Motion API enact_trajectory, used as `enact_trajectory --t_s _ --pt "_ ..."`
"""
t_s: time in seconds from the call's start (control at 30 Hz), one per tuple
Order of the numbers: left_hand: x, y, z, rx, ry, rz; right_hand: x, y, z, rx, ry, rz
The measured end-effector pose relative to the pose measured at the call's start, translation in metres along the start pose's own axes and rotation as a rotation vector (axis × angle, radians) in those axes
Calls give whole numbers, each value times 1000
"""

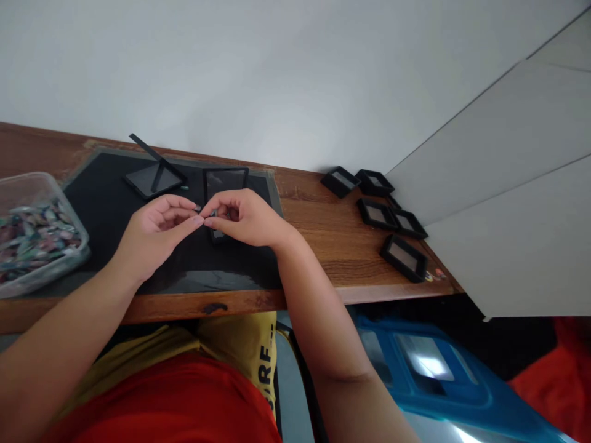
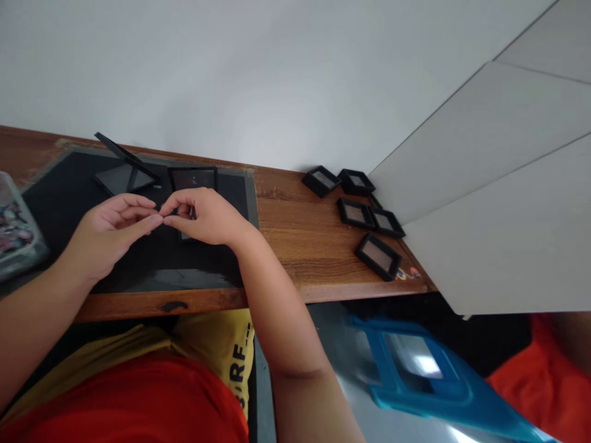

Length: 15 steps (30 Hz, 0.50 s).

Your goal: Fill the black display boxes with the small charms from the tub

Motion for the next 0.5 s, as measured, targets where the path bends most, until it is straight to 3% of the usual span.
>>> enact_trajectory --t_s 0.2,0.5 --pt "-3 1 5 -61 -117 -67 -2 0 1 -1 19 -22" --pt "-12 3 2 -74 -43 -135 -1 2 1 -22 15 -27"
Point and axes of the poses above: each hand's wrist, its own y-axis away from the middle knuckle, its own z-axis out of the back of the hand, x = y × z, the point moved 6 cm from there along -y, towards the middle knuckle, and after that the axes turned 9 degrees about -z, right-handed, at the moved point
